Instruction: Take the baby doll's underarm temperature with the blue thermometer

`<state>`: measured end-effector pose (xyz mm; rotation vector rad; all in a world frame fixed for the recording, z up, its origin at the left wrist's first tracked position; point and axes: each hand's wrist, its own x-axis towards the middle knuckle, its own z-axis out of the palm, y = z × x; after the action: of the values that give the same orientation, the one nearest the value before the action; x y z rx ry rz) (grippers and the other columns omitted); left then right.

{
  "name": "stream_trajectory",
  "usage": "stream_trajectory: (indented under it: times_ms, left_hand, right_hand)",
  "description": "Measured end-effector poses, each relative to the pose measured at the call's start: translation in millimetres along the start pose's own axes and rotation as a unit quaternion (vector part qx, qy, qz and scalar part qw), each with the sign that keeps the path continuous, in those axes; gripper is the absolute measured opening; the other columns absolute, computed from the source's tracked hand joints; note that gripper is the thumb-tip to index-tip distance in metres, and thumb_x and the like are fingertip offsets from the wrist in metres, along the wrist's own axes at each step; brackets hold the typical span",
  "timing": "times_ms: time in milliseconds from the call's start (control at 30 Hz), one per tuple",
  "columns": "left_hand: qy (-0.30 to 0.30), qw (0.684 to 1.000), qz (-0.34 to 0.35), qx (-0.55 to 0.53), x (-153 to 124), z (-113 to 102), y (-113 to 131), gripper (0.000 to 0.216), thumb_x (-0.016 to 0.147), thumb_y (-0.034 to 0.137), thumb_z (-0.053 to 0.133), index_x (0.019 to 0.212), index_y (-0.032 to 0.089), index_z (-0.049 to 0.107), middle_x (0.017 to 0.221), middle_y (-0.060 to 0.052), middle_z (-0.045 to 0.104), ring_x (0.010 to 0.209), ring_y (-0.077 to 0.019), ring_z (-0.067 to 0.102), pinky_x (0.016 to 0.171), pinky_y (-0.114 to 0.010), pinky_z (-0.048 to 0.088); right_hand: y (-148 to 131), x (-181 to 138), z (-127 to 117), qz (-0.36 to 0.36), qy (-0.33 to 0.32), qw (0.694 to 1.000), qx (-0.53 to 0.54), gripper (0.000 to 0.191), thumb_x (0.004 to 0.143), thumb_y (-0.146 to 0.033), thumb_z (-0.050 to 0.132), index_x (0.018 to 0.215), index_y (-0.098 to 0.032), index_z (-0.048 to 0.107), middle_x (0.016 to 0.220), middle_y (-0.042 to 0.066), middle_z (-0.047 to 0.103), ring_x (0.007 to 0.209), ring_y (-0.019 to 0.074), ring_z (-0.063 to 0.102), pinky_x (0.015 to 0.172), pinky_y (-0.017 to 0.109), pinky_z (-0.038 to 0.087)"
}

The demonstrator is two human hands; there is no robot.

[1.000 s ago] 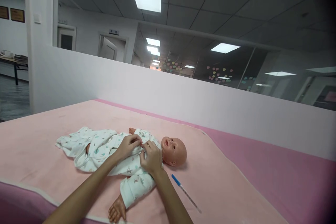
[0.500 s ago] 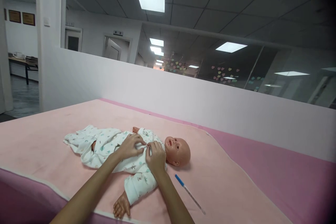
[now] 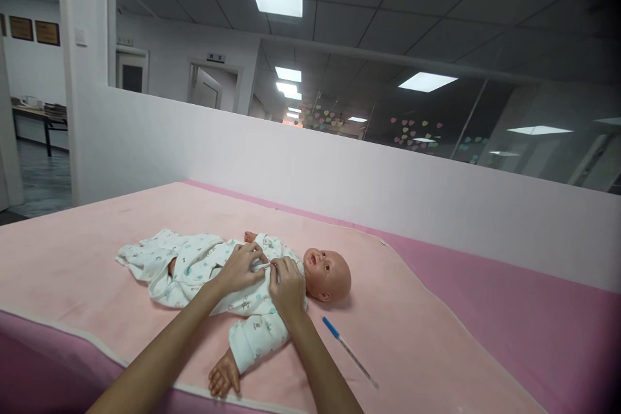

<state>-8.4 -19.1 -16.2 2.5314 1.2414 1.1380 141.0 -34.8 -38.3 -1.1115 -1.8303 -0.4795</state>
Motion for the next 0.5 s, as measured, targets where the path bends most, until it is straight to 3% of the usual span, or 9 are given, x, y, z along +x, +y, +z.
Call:
stream_trajectory:
  times_ms: [300,500]
  left_hand:
    - [-0.003,0.999,-0.017,-0.029,1.4,1.6,-2.4,0.015,0.069,0.021,0.050,0.081,0.021,0.058,0.090,-0.002,0.056,0.090,-0.0205,0.050,0.083,-0.035,0.035]
    - [-0.010,0.998,-0.024,-0.054,2.2,1.3,-3.7,0.015,0.066,0.017,0.050,0.078,0.020,0.059,0.085,-0.001,0.056,0.079,-0.0174,0.050,0.075,-0.030,0.038]
  right_hand:
    - [-0.3,0.0,-0.5,0.001,0.006,1.000,-0.009,0.019,0.083,-0.014,0.042,0.078,-0.021,0.060,0.071,0.001,0.056,0.069,0.0134,0.051,0.061,0.023,0.033]
    - [-0.5,0.3,-0.2,-0.003,0.001,1.000,-0.007,0.020,0.085,-0.015,0.041,0.078,-0.020,0.059,0.071,0.002,0.056,0.069,0.0138,0.051,0.060,0.023,0.033]
